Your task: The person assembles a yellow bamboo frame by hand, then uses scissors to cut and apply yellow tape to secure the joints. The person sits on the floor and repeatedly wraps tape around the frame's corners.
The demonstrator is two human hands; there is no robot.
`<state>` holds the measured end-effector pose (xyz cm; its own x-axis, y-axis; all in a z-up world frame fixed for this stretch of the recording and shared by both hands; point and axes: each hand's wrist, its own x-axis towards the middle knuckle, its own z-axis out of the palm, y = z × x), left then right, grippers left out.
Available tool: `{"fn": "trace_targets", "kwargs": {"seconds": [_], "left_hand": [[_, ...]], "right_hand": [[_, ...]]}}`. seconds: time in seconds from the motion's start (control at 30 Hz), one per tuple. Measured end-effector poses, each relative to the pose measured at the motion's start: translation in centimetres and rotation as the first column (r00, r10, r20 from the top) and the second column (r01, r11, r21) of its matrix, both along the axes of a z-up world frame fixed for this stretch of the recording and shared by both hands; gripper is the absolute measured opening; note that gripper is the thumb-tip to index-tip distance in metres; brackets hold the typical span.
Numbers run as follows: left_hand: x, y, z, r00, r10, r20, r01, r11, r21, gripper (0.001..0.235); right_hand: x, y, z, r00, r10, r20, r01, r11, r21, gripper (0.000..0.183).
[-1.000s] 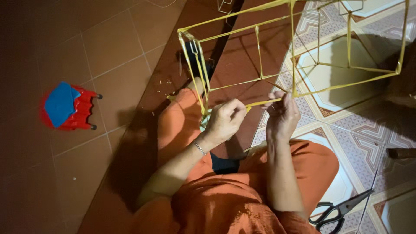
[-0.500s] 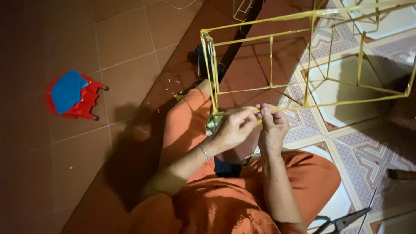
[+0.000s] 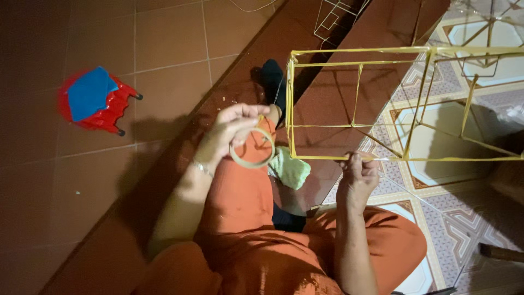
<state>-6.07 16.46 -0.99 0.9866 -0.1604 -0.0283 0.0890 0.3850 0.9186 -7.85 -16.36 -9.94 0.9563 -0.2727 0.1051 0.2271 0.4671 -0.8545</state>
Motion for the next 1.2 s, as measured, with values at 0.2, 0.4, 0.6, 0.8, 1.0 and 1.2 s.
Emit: {"fn": "trace_targets", "kwargs": {"seconds": [0.2, 0.4, 0.6, 0.8, 1.0, 1.2], "left_hand": [[6.0, 0.6, 0.5, 0.987, -0.160, 0.003, 0.160, 0.986, 0.037, 0.008], [9.0, -0.6, 0.1, 0.992, -0.128, 0.010, 0.127, 0.986, 0.107, 0.011], [7.9, 2.4, -2.3, 0.999, 0.032, 0.019, -0.035, 0.972, 0.231, 0.007], [5.6, 7.4, -4.6, 0.968, 0.240, -0.073, -0.179, 0.865, 0.469, 0.011], [2.7, 7.5, -3.5, 0.992, 0.105, -0.070, -0.061, 0.884, 0.464, 0.009], [-0.2, -1.1, -3.4, 0.927, -0.348, -0.143, 0.376, 0.852, 0.363, 0.004]], "right_hand": [[-0.4, -0.4, 0.7, 0.998, 0.056, 0.003, -0.056, 0.996, 0.066, 0.007], [-0.6, -0.6, 0.7, 0.997, 0.073, -0.016, -0.071, 0.991, 0.116, 0.007], [-0.6, -0.8, 0.5, 0.996, 0.086, -0.012, -0.083, 0.987, 0.135, 0.009], [-0.6, -1.0, 0.4, 0.997, 0.069, -0.019, -0.066, 0.992, 0.108, 0.011], [-0.6, -1.1, -0.3, 0.997, 0.061, -0.046, -0.056, 0.992, 0.111, 0.010], [-0.5, -1.1, -0.1, 0.999, 0.036, 0.015, -0.037, 0.994, 0.099, 0.012]]}}
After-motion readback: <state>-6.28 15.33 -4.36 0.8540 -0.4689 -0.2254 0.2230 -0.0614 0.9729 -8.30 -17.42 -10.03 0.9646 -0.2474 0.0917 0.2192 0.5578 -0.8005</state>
